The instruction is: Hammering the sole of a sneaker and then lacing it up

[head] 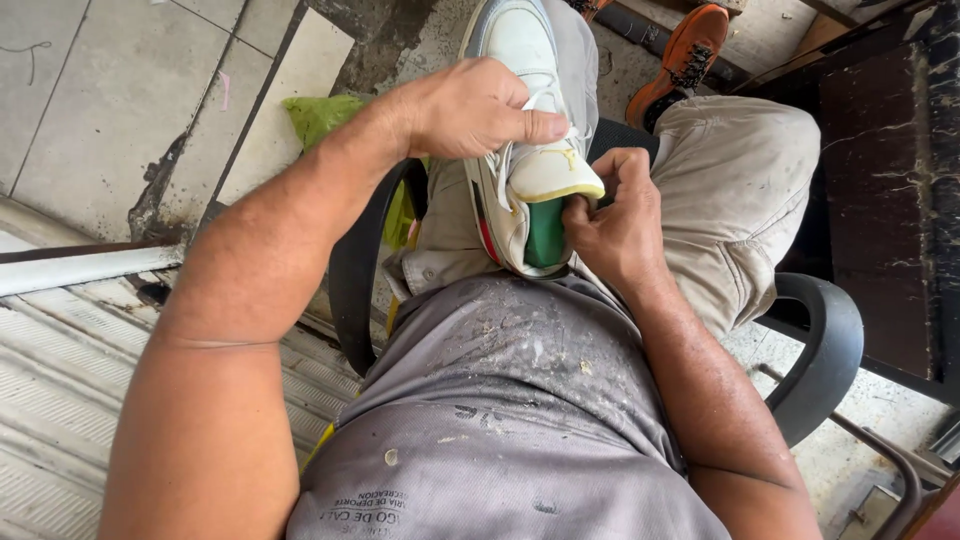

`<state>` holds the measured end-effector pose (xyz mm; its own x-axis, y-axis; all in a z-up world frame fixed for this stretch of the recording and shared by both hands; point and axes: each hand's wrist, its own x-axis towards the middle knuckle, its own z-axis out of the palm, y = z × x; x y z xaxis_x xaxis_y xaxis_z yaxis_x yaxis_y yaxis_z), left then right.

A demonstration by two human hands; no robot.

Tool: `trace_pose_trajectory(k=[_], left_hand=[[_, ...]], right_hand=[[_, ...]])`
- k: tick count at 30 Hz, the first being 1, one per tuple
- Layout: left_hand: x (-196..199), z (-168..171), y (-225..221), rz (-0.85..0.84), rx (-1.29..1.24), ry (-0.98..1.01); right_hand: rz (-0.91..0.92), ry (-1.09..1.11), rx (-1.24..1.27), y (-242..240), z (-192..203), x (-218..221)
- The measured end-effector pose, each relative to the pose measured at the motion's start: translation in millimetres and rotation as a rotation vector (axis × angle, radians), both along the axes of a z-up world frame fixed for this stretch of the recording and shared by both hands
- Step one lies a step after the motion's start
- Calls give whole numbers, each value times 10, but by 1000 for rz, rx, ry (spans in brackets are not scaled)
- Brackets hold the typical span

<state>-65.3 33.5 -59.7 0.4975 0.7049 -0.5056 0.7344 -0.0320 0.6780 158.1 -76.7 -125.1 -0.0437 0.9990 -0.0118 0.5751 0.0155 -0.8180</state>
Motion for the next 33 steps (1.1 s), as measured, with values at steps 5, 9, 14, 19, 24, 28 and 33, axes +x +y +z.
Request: trace_pose_trajectory(k=[5, 9, 14, 19, 24, 28, 33], left_hand=[[-105, -208, -25, 364, -274, -546], [-113, -369, -161, 448, -165, -644], [-130, -286, -635, 140, 559, -76], [-176, -774, -971, 467, 592, -455], [-237, -738, -1103, 665, 385, -632], [-137, -671, -1150, 635, 382, -686], [-27, -705, -1167, 642, 354, -727]], right_hand=[[37, -91, 129, -39, -51, -35], [9, -92, 178, -67, -81, -53], [-62, 184, 176, -71, -19, -134], [-19, 374, 258, -112, -138, -170], [-8, 665, 216, -40, -41, -174], [-17, 647, 84, 260, 55, -43], [108, 202, -8, 484, 463, 45]])
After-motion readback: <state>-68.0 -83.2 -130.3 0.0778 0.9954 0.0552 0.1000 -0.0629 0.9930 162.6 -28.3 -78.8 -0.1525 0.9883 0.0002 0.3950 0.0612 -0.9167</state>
